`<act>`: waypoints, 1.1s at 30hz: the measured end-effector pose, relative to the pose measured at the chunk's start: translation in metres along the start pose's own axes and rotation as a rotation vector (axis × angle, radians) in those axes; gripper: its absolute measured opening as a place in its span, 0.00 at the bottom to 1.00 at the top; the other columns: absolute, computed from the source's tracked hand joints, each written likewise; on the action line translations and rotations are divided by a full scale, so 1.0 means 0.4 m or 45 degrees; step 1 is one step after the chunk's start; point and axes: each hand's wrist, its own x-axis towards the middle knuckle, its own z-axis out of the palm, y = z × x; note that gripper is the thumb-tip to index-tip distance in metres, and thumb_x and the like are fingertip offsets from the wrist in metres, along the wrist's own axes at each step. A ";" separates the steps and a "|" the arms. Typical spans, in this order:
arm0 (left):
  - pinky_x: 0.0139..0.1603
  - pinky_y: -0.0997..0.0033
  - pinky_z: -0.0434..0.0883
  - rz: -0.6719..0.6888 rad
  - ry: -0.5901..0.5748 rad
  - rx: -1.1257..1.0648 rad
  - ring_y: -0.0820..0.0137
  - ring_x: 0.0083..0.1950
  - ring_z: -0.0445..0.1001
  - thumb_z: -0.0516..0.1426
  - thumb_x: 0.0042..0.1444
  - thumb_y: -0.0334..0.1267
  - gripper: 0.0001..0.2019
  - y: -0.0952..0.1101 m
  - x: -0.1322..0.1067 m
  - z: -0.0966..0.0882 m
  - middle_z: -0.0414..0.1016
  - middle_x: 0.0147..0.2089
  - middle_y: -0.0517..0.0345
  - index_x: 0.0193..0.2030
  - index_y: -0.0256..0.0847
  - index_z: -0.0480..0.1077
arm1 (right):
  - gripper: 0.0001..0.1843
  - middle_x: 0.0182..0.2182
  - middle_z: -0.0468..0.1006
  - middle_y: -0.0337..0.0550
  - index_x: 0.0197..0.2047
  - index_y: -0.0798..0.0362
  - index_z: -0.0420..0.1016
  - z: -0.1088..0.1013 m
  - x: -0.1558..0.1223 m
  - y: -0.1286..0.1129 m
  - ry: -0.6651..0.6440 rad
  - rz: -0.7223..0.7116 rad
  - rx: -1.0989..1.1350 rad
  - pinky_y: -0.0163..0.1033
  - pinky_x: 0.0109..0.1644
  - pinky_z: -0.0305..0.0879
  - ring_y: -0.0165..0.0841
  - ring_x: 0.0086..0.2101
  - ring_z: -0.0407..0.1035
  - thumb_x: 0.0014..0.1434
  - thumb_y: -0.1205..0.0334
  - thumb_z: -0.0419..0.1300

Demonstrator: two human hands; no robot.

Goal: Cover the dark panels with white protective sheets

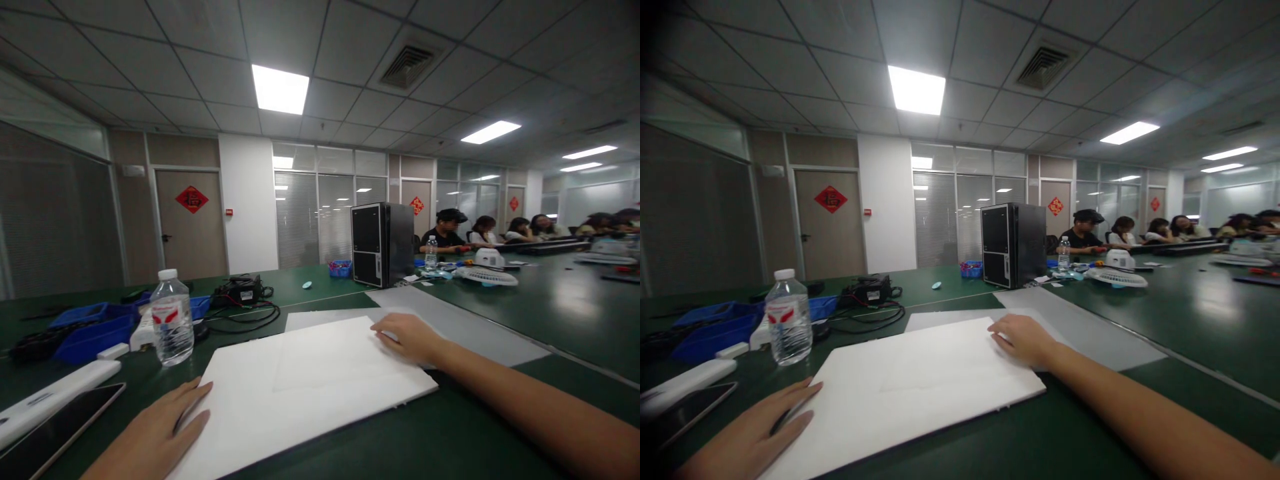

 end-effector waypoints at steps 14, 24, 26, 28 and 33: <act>0.74 0.48 0.60 0.000 -0.009 -0.005 0.51 0.70 0.67 0.52 0.63 0.59 0.29 0.002 -0.004 -0.005 0.70 0.69 0.54 0.65 0.49 0.72 | 0.18 0.45 0.83 0.46 0.49 0.50 0.82 -0.015 -0.003 -0.049 -0.107 -0.233 0.254 0.43 0.54 0.68 0.38 0.46 0.75 0.70 0.56 0.51; 0.76 0.45 0.52 -0.045 -0.180 0.051 0.53 0.75 0.60 0.42 0.67 0.60 0.34 0.016 0.000 -0.013 0.61 0.74 0.49 0.71 0.43 0.65 | 0.17 0.47 0.84 0.47 0.52 0.50 0.81 -0.001 -0.004 -0.038 -0.032 -0.191 0.186 0.45 0.53 0.69 0.40 0.47 0.76 0.69 0.57 0.53; 0.76 0.44 0.52 -0.041 -0.181 0.055 0.53 0.74 0.60 0.42 0.67 0.61 0.34 0.017 0.000 -0.013 0.62 0.74 0.48 0.71 0.43 0.65 | 0.17 0.45 0.84 0.48 0.50 0.51 0.82 0.008 0.001 -0.022 0.015 -0.075 0.072 0.47 0.51 0.69 0.42 0.45 0.77 0.68 0.58 0.53; 0.76 0.43 0.52 -0.034 -0.176 0.052 0.53 0.74 0.61 0.42 0.67 0.61 0.34 0.015 -0.001 -0.013 0.62 0.74 0.48 0.70 0.43 0.65 | 0.17 0.43 0.84 0.48 0.47 0.52 0.83 0.012 0.003 -0.013 0.017 -0.018 0.016 0.47 0.49 0.70 0.43 0.43 0.77 0.68 0.58 0.53; 0.76 0.44 0.52 -0.035 -0.191 0.050 0.54 0.75 0.59 0.42 0.67 0.62 0.35 0.006 -0.002 -0.010 0.61 0.74 0.50 0.71 0.45 0.65 | 0.16 0.42 0.85 0.46 0.46 0.51 0.82 0.001 -0.002 -0.020 -0.055 -0.179 0.163 0.44 0.49 0.69 0.40 0.42 0.77 0.68 0.58 0.53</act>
